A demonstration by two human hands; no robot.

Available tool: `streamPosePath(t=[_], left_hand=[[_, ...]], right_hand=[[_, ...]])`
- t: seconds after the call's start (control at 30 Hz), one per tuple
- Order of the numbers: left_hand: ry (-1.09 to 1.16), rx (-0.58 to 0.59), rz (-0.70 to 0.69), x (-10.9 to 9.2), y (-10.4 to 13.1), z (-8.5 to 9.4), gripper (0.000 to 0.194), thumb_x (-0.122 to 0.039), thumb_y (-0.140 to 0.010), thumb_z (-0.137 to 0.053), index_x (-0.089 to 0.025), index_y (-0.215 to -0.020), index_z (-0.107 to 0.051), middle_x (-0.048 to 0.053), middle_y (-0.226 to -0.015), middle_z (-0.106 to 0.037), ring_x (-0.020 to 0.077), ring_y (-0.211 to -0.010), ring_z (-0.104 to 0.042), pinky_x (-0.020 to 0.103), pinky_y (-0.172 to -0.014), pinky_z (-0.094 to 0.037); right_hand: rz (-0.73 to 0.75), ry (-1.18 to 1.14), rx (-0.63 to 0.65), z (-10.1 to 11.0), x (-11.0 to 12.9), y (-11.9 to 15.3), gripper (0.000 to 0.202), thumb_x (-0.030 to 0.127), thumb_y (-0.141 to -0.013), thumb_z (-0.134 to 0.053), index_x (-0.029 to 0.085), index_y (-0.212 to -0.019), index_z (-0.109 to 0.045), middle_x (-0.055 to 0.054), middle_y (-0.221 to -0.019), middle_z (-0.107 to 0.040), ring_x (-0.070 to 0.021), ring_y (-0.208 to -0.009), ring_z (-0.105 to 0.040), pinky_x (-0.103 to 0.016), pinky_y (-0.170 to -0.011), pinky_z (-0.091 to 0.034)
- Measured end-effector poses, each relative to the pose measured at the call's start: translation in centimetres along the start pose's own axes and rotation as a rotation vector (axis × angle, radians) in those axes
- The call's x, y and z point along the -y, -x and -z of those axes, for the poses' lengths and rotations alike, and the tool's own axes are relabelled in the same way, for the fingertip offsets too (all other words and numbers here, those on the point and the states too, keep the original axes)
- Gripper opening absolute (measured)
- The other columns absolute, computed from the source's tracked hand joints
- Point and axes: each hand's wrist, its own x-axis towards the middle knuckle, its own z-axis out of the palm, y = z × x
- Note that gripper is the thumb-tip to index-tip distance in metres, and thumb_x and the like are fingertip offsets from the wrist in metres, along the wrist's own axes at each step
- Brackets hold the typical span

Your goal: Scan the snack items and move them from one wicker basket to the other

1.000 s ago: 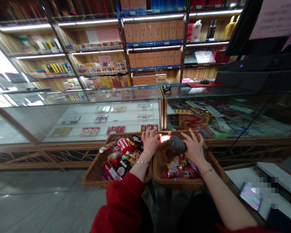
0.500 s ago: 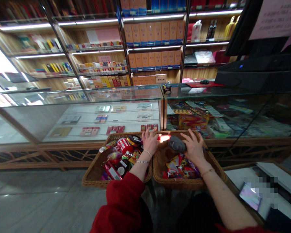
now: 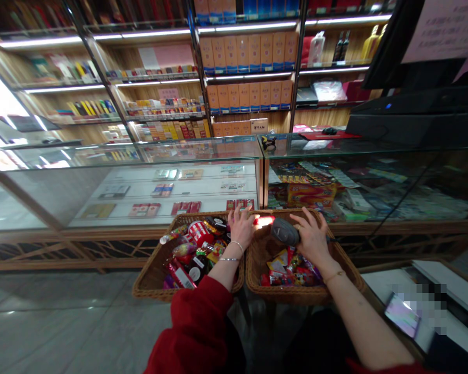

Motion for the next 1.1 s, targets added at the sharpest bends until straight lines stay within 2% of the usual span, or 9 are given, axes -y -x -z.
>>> streamPosePath(t=[0.17,0.4,0.83,1.1], left_hand=[[-0.002,0.008,0.003,-0.1,0.0,0.2,0.024,-0.029,-0.090,-0.065,-0.033,-0.112,-0.075,0.004,-0.153,-0.055,0.0349,-0.148,-0.036,0.061,-0.120,-0.025],[-0.006,0.026,0.015,-0.2,0.0,0.5,0.034,-0.040,-0.084,-0.077,-0.038,-0.118,-0.073,0.002,-0.153,-0.054,0.0358,-0.149,-0.034,0.061,-0.120,-0.025],[-0.001,0.016,0.018,-0.3,0.2,0.7,0.034,-0.038,-0.084,-0.078,-0.037,-0.118,-0.073,0.002,-0.154,-0.054,0.0357,-0.149,-0.034,0.061,-0.121,-0.024],[0.009,0.012,0.041,-0.8,0.2,1.6,0.034,-0.038,-0.085,-0.076,-0.037,-0.118,-0.073,0.001,-0.154,-0.053,0.0364,-0.150,-0.032,0.062,-0.121,-0.023]], right_hand=[[-0.009,-0.025,-0.002,0.1,0.1,0.0,0.031,0.006,-0.072,-0.054,0.022,-0.092,-0.071,-0.004,-0.135,-0.069,-0.0308,-0.147,-0.039,-0.064,-0.122,-0.013],[0.000,-0.012,0.019,0.2,0.0,0.0,0.030,0.007,-0.071,-0.054,0.022,-0.091,-0.071,-0.005,-0.137,-0.068,-0.0309,-0.149,-0.036,-0.066,-0.122,-0.014],[-0.019,0.014,-0.010,-0.1,0.1,0.1,0.034,0.008,-0.071,-0.055,0.022,-0.096,-0.074,-0.004,-0.146,-0.062,-0.0334,-0.150,-0.033,-0.069,-0.121,-0.011],[-0.057,0.046,0.010,0.4,0.3,-0.3,0.037,0.008,-0.071,-0.053,0.022,-0.099,-0.073,-0.005,-0.146,-0.061,-0.0345,-0.149,-0.035,-0.069,-0.118,-0.017]])
